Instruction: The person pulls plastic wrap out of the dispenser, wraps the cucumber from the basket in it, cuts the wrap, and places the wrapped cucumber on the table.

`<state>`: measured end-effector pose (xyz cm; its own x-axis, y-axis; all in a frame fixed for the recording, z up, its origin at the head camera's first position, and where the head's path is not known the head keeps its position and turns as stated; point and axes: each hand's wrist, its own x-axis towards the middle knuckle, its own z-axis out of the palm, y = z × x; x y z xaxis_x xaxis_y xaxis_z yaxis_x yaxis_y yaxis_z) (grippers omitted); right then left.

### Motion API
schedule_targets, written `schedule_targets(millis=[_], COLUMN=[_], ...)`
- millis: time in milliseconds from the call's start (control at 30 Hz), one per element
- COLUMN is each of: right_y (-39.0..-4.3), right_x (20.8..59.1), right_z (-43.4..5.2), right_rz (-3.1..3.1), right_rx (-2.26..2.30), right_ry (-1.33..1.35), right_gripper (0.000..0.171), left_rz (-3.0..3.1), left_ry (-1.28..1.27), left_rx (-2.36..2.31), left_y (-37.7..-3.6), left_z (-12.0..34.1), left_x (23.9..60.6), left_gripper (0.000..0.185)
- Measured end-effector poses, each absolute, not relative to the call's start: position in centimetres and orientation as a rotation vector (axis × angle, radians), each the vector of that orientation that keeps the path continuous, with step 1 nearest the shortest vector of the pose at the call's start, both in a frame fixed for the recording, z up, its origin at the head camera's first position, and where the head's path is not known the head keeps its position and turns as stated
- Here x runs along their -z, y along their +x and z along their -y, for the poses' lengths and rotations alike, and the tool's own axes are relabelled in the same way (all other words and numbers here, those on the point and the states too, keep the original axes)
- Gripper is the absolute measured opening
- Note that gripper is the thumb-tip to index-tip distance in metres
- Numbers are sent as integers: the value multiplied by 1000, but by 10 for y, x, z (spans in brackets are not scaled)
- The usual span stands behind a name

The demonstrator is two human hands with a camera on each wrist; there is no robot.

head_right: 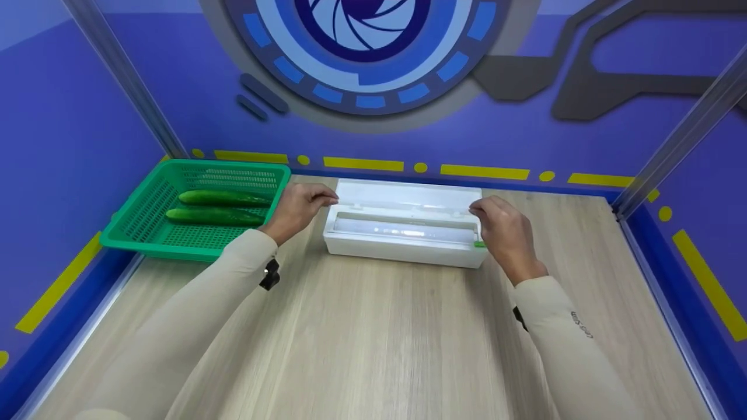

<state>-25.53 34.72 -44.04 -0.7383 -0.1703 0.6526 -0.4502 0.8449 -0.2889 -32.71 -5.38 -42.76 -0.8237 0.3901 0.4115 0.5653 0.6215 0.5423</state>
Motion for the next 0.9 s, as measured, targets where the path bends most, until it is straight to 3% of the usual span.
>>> schedule_targets(millis=[900], right_y=[-254], right_x=[408], right_z=[-347], right_rz=[2265], right_rx=[-580], right_ry=[450], right_gripper=[5], left_rz=[2365], left_ry=[-887], left_rx=[897], left_y=[-324], left_z=[63], left_x=[400], left_gripper=[13])
